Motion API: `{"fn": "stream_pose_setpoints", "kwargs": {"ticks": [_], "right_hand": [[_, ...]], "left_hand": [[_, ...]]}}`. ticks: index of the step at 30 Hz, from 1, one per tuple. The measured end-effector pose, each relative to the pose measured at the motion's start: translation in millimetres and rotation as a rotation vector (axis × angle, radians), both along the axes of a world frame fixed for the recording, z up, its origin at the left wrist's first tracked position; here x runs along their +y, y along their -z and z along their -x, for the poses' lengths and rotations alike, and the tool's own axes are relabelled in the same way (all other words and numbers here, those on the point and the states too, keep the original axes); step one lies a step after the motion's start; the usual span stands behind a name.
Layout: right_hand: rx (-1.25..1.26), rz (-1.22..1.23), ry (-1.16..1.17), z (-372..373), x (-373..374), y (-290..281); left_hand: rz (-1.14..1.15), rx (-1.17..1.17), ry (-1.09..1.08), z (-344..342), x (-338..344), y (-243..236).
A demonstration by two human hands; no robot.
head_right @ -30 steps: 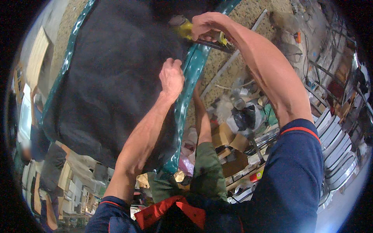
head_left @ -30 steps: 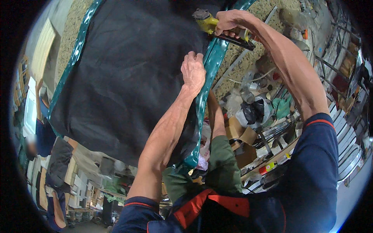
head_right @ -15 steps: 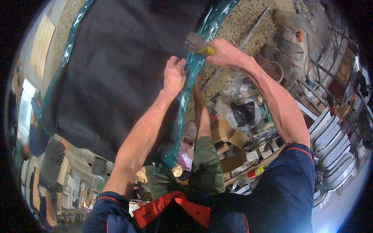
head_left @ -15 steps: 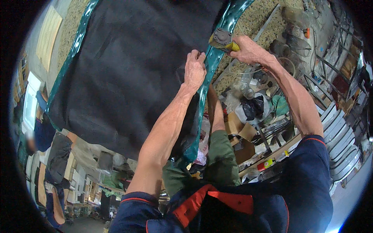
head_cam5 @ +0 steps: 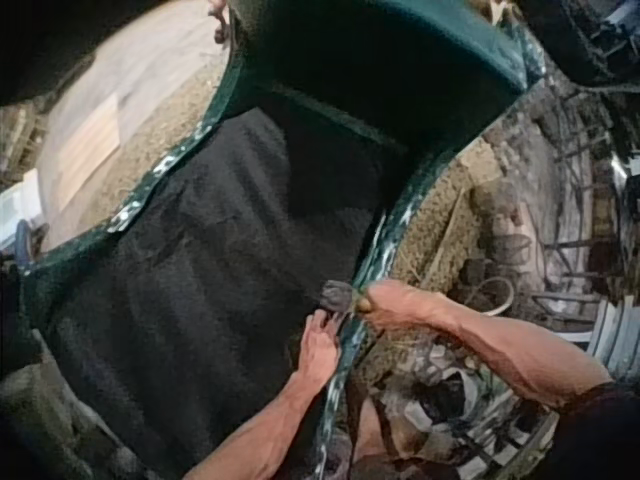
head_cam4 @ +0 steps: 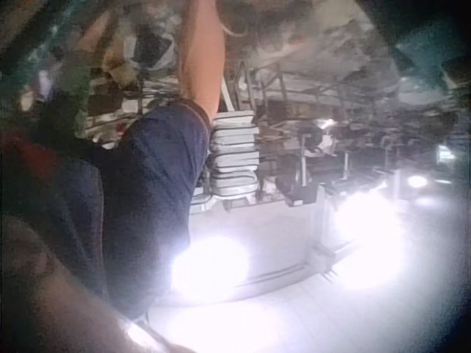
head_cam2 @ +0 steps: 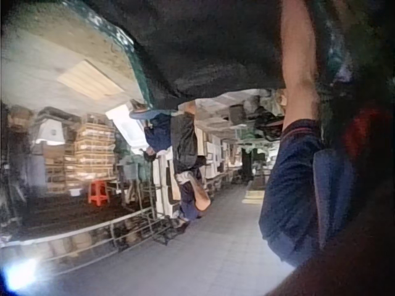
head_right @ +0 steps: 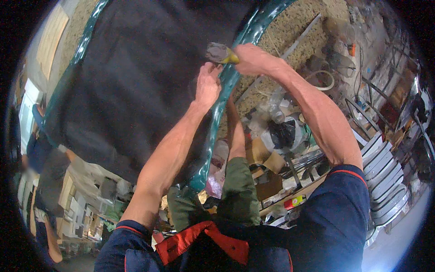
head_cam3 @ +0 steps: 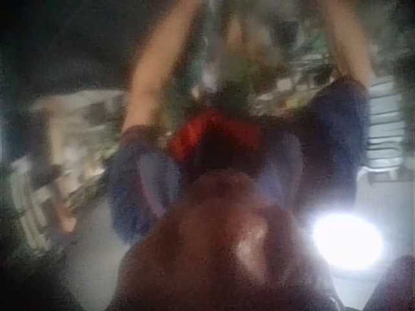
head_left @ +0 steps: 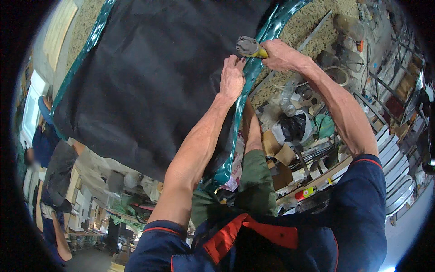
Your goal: The person staples black fabric onto a green chair frame using a pneumatic staple gun, trims excess fabric with scissors, and repositions the chair to continue attaching the fabric around the edges.
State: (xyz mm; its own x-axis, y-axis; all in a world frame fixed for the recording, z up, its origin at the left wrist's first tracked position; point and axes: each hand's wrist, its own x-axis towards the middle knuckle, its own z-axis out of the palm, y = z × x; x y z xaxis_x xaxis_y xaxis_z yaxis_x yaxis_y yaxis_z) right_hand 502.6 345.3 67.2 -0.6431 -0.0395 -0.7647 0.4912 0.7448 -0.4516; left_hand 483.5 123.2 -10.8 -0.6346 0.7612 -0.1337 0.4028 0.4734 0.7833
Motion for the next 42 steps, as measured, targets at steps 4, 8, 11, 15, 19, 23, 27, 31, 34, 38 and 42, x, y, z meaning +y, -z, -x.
{"fn": "stream_pose_setpoints", "kwargs": {"ticks": [4, 8, 11, 15, 19, 23, 27, 31, 34, 38, 42], "right_hand": [[-0.076, -0.033, 0.02, 7, -6, 1], [0.102, -0.05, 0.079, -16, -12, -4], [0.158, -0.046, 0.117, -30, -14, 0], [0.213, -0.009, 0.178, -41, -16, 6], [0.214, -0.014, 0.23, -46, -18, 8], [0.184, 0.028, 0.234, -42, -16, 8], [0.079, 0.009, 0.208, -36, -15, 9], [-0.017, 0.045, 0.312, -35, -13, 7], [0.004, 0.065, 0.347, -36, -12, 3], [0.011, 0.032, 0.315, -38, -15, 4], [0.018, 0.021, 0.352, -43, -17, 15]], "left_hand": [[0.086, -0.054, -0.127, -3, -2, 1], [0.193, -0.09, -0.118, -5, -9, -5], [0.217, -0.081, -0.109, -1, -13, -10], [0.254, 0.01, -0.139, 7, -13, -9], [0.285, 0.116, -0.057, 6, -17, -6], [0.343, 0.06, -0.038, 4, -29, -8], [0.301, -0.04, -0.004, 26, -38, -16], [0.506, -0.06, 0.113, 37, -58, -49], [0.643, 0.014, 0.276, 19, -100, -97], [0.686, 0.038, 0.354, 13, -138, -126], [0.744, -0.056, 0.434, 22, -147, -138]]}}
